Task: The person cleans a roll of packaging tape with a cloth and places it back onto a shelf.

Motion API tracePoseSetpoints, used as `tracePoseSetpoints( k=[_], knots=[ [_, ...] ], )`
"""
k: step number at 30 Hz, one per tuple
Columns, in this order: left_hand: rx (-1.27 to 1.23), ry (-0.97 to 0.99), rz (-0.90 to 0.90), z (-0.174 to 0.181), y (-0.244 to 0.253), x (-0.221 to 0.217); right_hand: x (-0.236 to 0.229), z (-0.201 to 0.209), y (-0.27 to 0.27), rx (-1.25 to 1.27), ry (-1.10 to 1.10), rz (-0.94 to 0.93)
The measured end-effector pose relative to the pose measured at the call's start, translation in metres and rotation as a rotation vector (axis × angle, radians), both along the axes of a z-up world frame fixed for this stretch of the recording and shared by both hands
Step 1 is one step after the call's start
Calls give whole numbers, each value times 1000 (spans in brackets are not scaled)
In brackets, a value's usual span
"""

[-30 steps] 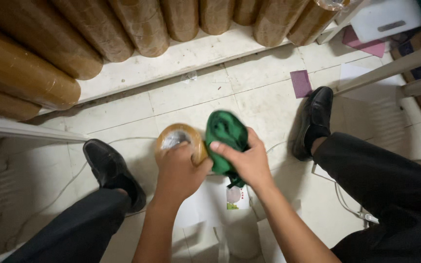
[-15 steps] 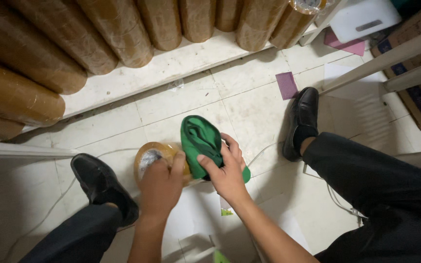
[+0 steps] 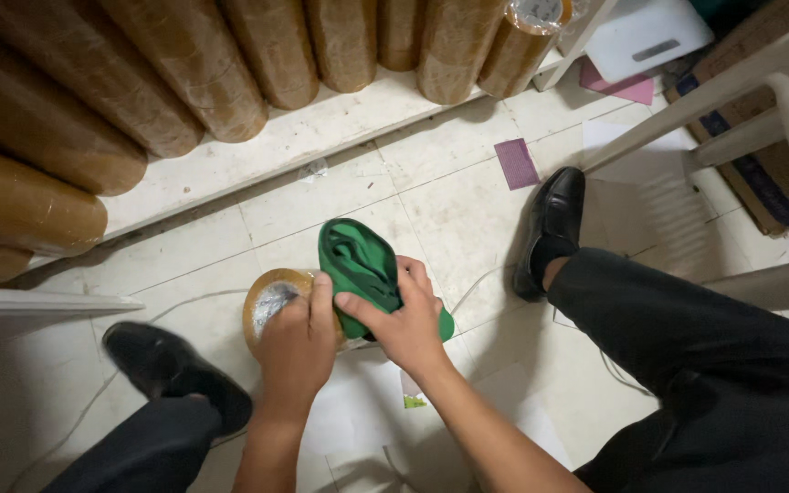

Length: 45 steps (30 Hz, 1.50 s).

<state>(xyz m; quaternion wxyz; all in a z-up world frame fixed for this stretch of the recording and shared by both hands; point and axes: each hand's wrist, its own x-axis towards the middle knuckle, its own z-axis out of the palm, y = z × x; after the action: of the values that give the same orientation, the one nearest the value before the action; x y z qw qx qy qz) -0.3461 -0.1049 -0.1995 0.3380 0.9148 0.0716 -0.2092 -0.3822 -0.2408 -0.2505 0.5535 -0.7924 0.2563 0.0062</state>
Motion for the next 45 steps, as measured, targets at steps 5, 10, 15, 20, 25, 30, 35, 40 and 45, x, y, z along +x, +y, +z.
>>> tracePoseSetpoints(
  k=[5, 10, 15, 20, 25, 30, 35, 40, 45],
  knots=[
    [40, -67, -60, -18, -7, 1, 5, -23, -12, -33, 14, -93],
    [112, -271, -53, -36, -11, -1, -10, -84, -44, 72, 280, -222],
    [180, -16, -7, -9, -18, 11, 9, -33, -40, 270, 285, -346],
    [124, 87, 32, -17, -10, 14, 31, 36, -17, 343, -60, -194],
    [4, 154, 132, -4, -6, 19, 19, 18, 8, -93, 13, -8],
    [-34, 216, 164, 13, -2, 26, -1, -90, -32, 16, 297, -191],
    [-95, 246, 232, 29, -4, 21, -7, -73, -38, 167, 390, -337],
    [-129, 147, 161, 20, 0, 21, 22, 5, -21, 278, 263, -232],
    [-77, 199, 141, 27, -6, 25, 18, 18, 6, 202, -30, -53]
  ],
)
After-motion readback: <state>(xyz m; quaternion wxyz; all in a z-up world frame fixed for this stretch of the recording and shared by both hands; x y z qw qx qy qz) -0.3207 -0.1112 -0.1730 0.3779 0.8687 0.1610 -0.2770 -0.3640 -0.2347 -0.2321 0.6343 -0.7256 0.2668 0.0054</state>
